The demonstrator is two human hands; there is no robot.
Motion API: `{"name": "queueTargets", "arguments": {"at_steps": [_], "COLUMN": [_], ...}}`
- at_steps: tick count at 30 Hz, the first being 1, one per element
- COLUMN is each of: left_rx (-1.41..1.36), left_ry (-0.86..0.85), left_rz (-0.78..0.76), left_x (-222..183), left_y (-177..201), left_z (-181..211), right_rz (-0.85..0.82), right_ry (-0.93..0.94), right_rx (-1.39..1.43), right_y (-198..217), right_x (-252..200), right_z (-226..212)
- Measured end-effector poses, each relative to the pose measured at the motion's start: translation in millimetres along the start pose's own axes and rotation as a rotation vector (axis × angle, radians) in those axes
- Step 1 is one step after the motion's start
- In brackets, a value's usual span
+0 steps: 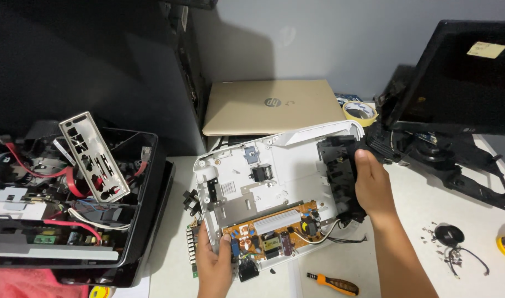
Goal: Disassembling a projector using a screwdriver to remove internal components on a workbench.
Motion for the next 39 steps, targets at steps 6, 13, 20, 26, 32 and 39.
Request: {"name": "queueTargets", "arguments": {"at_steps": [6, 13, 20, 26, 32, 39], "left_rx": [0.023, 0.085, 0.044, 0.079, 0.163, 0.078], "left_ry": [0.049, -0.008, 0.031, -0.001, 0.012, 0.003], "left_rz": [0.012, 0.006, 0.020, 0.016, 0.018, -0.002], "left_x": [-1.4, 0.6, 1.1, 6.4, -1.5, -7.5], "left_y": [-2.7, 0.2, -0.6, 4.8, -2.3, -5.9], "left_z": [4.7, 0.0, -0.1, -9.9, 6.8, 11.5], "right_rz": [-0.073, -0.024, 0.018, 0.043, -0.017, 0.040], "right_ry": [-0.014, -0.055, -0.032, -0.102, -0.036, 0.113], "right_rx": [0.046, 0.088, 0.073, 0.128, 0.136, 0.231], "right_y": [1.6, -14.8, -19.8, -18.9, -11.1, -6.2], "right_x": [0.9, 11.7, 13.9, 8.3, -0.8, -9.3], "right_z": [-2.0, 16.0, 22.8, 17.2, 0.9, 7.2]}}
Point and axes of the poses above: each hand's wrist, its own x-axis towards the middle knuckle, its own y-axis out of the back of the hand, z = x × y, the point moved 1 cm from there along x, towards the middle knuckle, and after that the axes turned 14 degrees about -x, right-handed, at the moved point
